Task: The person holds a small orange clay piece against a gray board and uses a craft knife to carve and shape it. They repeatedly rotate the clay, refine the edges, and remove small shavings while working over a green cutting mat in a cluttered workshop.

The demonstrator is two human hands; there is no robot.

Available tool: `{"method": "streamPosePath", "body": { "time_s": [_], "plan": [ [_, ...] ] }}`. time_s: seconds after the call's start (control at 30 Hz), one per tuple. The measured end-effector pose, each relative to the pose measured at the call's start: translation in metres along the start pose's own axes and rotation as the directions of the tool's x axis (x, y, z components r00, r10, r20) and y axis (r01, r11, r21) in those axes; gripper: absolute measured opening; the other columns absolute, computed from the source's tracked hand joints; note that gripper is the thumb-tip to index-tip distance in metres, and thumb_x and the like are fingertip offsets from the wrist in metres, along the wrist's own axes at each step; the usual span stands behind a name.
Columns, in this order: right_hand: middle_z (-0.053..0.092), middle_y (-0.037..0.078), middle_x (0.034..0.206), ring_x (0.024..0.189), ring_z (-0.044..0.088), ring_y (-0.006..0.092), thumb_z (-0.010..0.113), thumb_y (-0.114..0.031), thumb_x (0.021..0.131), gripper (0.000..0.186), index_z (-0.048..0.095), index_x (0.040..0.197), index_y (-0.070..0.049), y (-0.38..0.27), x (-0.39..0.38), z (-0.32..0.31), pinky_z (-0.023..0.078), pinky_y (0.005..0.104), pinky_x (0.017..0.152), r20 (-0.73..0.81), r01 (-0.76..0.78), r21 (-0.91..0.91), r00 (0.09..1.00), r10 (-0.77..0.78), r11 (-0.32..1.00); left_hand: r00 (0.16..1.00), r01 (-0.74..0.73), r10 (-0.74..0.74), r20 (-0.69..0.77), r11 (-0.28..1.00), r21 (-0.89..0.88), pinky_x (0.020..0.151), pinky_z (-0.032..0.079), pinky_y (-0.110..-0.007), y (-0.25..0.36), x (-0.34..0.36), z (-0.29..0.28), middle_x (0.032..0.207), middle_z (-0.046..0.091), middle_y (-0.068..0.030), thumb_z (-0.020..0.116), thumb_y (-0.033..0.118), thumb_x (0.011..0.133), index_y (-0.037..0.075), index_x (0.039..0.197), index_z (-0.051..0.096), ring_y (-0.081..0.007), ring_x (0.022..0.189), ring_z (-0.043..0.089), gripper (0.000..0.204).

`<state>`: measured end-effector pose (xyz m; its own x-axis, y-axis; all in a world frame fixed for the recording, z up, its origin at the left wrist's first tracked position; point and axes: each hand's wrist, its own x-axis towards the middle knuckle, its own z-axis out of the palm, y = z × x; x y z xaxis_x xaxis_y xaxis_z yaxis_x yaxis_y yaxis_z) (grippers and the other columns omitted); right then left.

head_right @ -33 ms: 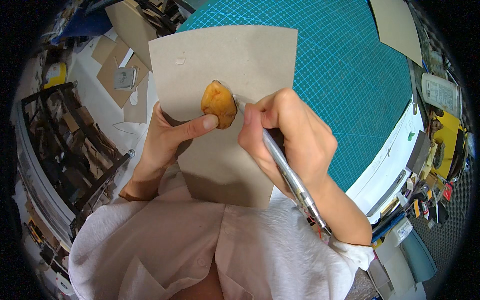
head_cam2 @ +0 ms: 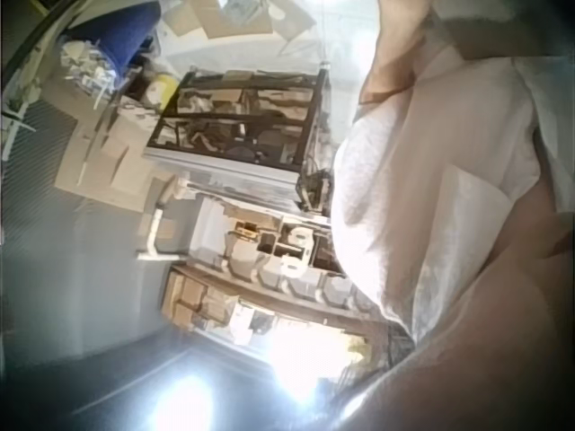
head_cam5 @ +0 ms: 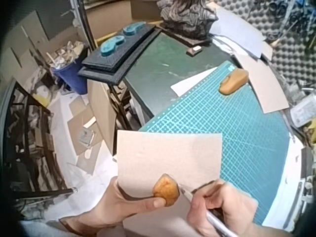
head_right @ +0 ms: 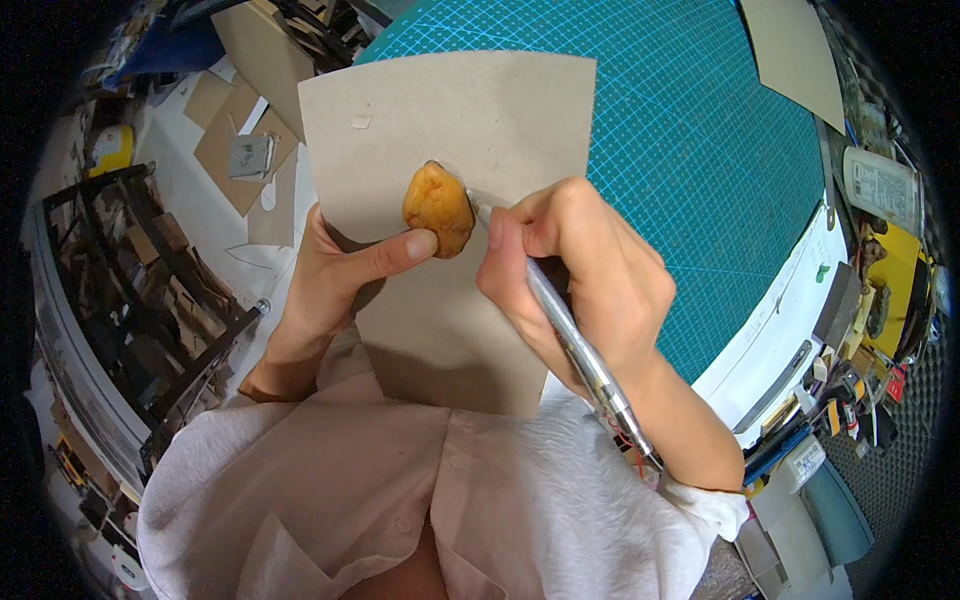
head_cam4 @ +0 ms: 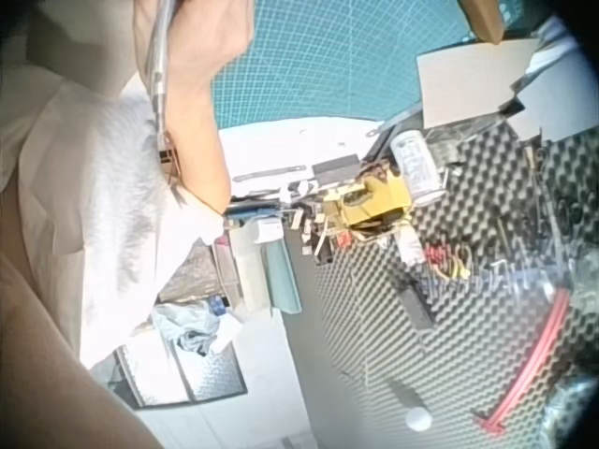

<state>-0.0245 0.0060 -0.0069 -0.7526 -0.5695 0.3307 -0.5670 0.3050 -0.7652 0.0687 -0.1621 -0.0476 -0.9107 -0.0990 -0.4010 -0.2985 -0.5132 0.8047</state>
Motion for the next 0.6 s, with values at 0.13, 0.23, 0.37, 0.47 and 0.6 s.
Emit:
{"method": "streamPosePath", "body": {
  "time_s": [0.13, 0.23, 0.37, 0.47, 0.6],
  "plan": [
    [0.060, 0.005, 0.063, 0.049, 0.053, 0.0095, 0.068, 0.007, 0.075, 0.025, 0.047, 0.069, -0.005, 0.0002, 0.0000, 0.0002, 0.042, 0.0213, 0.045, -0.005, -0.002, 0.012, 1.000, 0.002, 1.000, 1.000, -0.001, 0.001, -0.008, 1.000, -0.004, 0.090, 0.048, -0.032, 0.0001, -0.0004, 0.0007, 0.109, 0.065, -0.0103, 0.073, 0.002, 0.079, -0.001, 0.118, 0.058, -0.0173, 0.101, 0.062, 0.042],
    [0.060, 0.005, 0.063, 0.049, 0.053, 0.0092, 0.068, 0.006, 0.075, 0.025, 0.047, 0.068, -0.005, 0.0018, -0.0013, -0.0002, 0.042, 0.0211, 0.045, -0.003, 0.003, 0.011, 1.000, -0.003, 1.000, 1.000, -0.009, 0.009, -0.011, 1.000, -0.002, 0.090, 0.049, -0.032, -0.0001, -0.0008, 0.0011, 0.109, 0.065, -0.0102, 0.073, 0.002, 0.079, -0.001, 0.118, 0.058, -0.0173, 0.100, 0.062, 0.042],
    [0.060, 0.005, 0.063, 0.049, 0.053, 0.0093, 0.068, 0.006, 0.075, 0.024, 0.047, 0.069, -0.005, 0.0005, -0.0003, 0.0002, 0.042, 0.0211, 0.045, -0.016, -0.009, 0.048, 1.000, 0.010, 0.999, 1.000, -0.005, 0.006, -0.012, 1.000, 0.013, 0.090, 0.049, -0.032, -0.0006, -0.0005, -0.0001, 0.108, 0.065, -0.0103, 0.073, 0.002, 0.079, -0.002, 0.118, 0.058, -0.0175, 0.100, 0.062, 0.042],
    [0.060, 0.005, 0.063, 0.049, 0.052, 0.0093, 0.068, 0.006, 0.075, 0.024, 0.047, 0.069, -0.005, 0.0021, -0.0011, -0.0015, 0.041, 0.0212, 0.045, 0.012, 0.012, -0.002, 1.000, -0.012, 1.000, 1.000, 0.006, -0.006, -0.015, 1.000, -0.005, 0.090, 0.049, -0.032, 0.0014, -0.0013, 0.0017, 0.108, 0.066, -0.0105, 0.073, 0.002, 0.079, -0.002, 0.118, 0.058, -0.0176, 0.100, 0.062, 0.042],
    [0.060, 0.005, 0.063, 0.048, 0.052, 0.0095, 0.068, 0.006, 0.075, 0.024, 0.047, 0.069, -0.005, 0.0018, -0.0013, -0.0008, 0.041, 0.0212, 0.045, 0.001, 0.012, 0.003, 1.000, -0.012, 1.000, 1.000, -0.003, 0.003, -0.014, 1.000, -0.007, 0.090, 0.049, -0.032, 0.0015, -0.0011, 0.0026, 0.108, 0.066, -0.0107, 0.073, 0.002, 0.078, -0.002, 0.118, 0.058, -0.0177, 0.100, 0.062, 0.043]
  ]
}}
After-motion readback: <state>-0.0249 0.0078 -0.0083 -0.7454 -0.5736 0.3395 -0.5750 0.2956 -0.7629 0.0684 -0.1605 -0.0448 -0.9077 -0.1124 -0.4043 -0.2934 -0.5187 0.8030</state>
